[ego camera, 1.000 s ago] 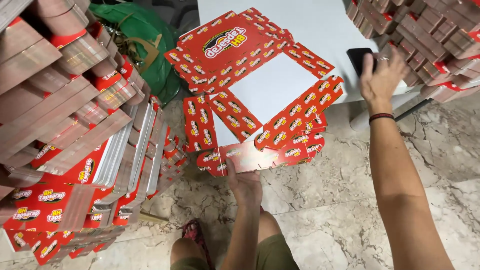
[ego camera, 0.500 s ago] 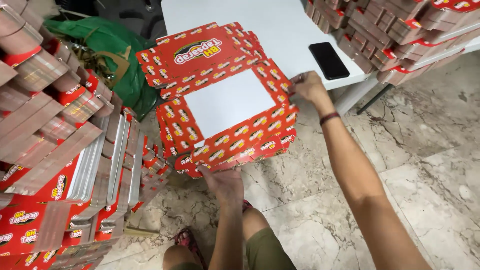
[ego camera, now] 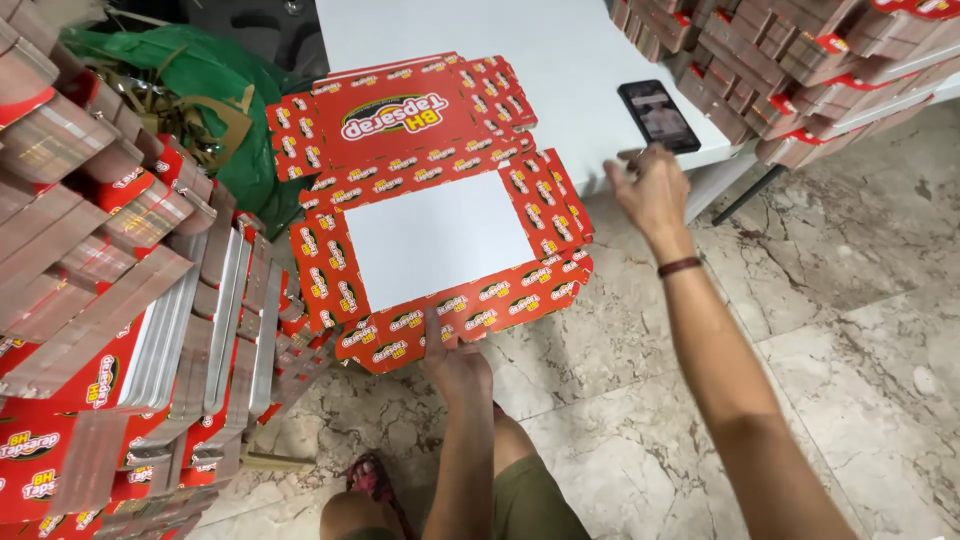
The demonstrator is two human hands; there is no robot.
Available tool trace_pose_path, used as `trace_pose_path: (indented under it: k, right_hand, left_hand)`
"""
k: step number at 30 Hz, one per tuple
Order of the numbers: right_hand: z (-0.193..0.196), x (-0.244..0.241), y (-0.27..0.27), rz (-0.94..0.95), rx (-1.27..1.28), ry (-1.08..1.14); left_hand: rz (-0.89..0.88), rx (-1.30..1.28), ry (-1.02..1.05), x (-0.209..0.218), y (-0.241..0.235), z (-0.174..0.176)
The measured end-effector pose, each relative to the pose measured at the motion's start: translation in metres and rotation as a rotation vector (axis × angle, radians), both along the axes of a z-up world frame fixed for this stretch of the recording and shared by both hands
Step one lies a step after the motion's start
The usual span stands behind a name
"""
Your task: Stacking flat-folded cardboard boxes onto a pile
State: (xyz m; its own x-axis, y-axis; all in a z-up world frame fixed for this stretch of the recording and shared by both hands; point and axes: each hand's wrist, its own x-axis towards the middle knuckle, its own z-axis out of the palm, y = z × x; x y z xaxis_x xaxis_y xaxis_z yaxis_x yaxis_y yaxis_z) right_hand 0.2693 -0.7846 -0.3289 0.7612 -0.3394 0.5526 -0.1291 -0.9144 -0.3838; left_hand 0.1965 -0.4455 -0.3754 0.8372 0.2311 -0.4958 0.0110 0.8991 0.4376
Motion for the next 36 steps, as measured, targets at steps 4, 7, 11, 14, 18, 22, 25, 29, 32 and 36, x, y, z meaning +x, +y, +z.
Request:
trace_pose_path:
  k: [4, 7, 11, 14, 18, 22, 25, 29, 32, 36]
  right_hand:
    - [0.015, 0.023, 0.006, 0.181, 0.114, -0.101]
    - [0.035, 0.038, 0.039, 0.24, 0.305, 0.049]
    - [0.035, 0.053, 0.08, 0.078, 0.386, 0.267]
    - [0.03, 0.053, 0.09, -0.009, 0.423, 0.339]
    - [0.019, 0.031, 0.082, -0.116, 0.536, 0.409]
    - [0.052, -0.008, 0.094, -0.128, 0.938, 0.368]
    - [0.014, 0.011, 0.053, -0.198, 0.824, 0.079]
    - [0.044, 0.005, 0.077, -0.019, 1.386, 0.293]
    - [0.027, 0.006, 0.069, 0.087, 1.475, 0.37]
    - [-0.01, -0.037, 0.067, 0.193, 1.65, 0.216]
  left_hand:
    - [0.017, -0.012, -0.017, 0.009, -0.003, -0.022]
    - [-0.063, -0.061, 0.008, 0.011, 0.0, -0.032]
    - [-0.093, -0.009, -0.053, 0.008, 0.004, -0.023]
    - [-0.086, 0.037, -0.098, 0.013, 0.007, -0.032]
    - [-0.14, 0.18, -0.08, -0.001, 0.041, -0.003]
    - [-0.162, 0.159, -0.028, -0.022, 0.078, 0.031]
    - [-0.311, 0.191, -0.049, -0.036, 0.103, 0.022]
    - [-0.303, 0.145, -0.036, -0.048, 0.116, -0.023]
    - [-0.285, 0.834, -0.357, -0.057, 0.142, -0.123]
    - [-0.238, 1.602, -0.725, -0.103, 0.174, -0.174]
